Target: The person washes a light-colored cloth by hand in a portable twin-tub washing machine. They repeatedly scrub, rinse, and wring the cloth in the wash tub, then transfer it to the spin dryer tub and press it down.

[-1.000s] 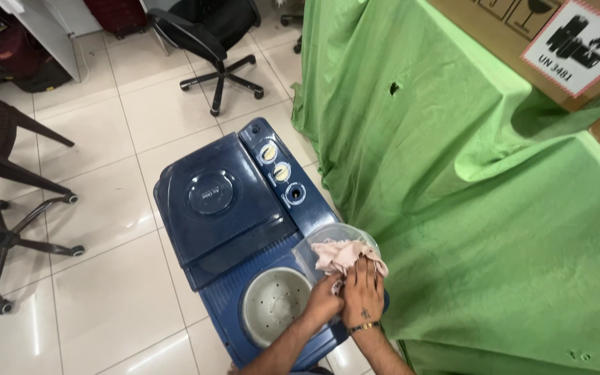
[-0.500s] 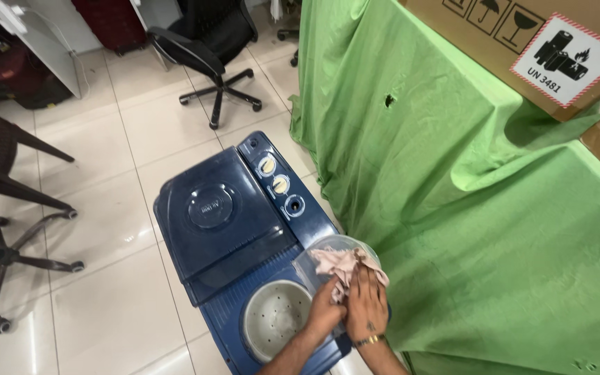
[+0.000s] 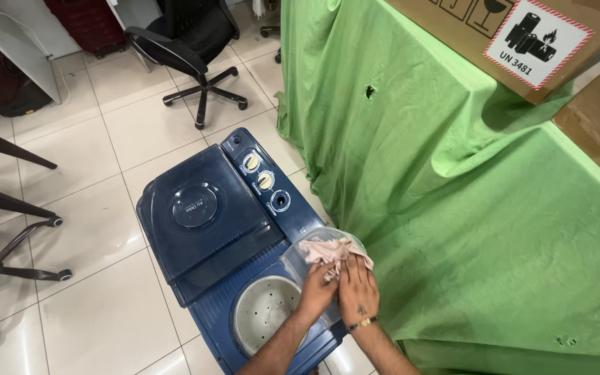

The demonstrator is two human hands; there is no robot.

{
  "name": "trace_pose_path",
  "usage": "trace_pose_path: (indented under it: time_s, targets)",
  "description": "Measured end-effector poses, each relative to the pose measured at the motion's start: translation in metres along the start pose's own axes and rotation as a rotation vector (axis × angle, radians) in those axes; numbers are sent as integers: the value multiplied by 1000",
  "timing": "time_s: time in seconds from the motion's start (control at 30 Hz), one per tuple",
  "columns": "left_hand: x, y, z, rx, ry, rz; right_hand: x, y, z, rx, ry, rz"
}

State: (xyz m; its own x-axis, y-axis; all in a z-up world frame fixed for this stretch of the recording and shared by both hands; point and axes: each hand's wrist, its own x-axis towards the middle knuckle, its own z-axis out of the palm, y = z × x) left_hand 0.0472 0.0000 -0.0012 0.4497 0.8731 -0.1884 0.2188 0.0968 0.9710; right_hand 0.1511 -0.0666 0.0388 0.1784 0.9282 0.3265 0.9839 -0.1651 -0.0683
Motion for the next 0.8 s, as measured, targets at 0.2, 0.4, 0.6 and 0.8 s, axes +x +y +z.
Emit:
trace_pose_path:
  time_s: [0.2, 0.4, 0.6, 0.8]
  targets:
    - [14, -33, 6, -154, 112, 57, 13, -8, 21, -46, -12, 9]
    - [19, -48, 4, -56, 116, 39, 8, -20, 20, -12, 2, 136]
    - [13, -48, 6, -112, -42, 68, 5, -20, 7, 54, -5, 159]
    - [29, -48, -12, -520, 61, -190, 21, -20, 35, 98, 52, 42]
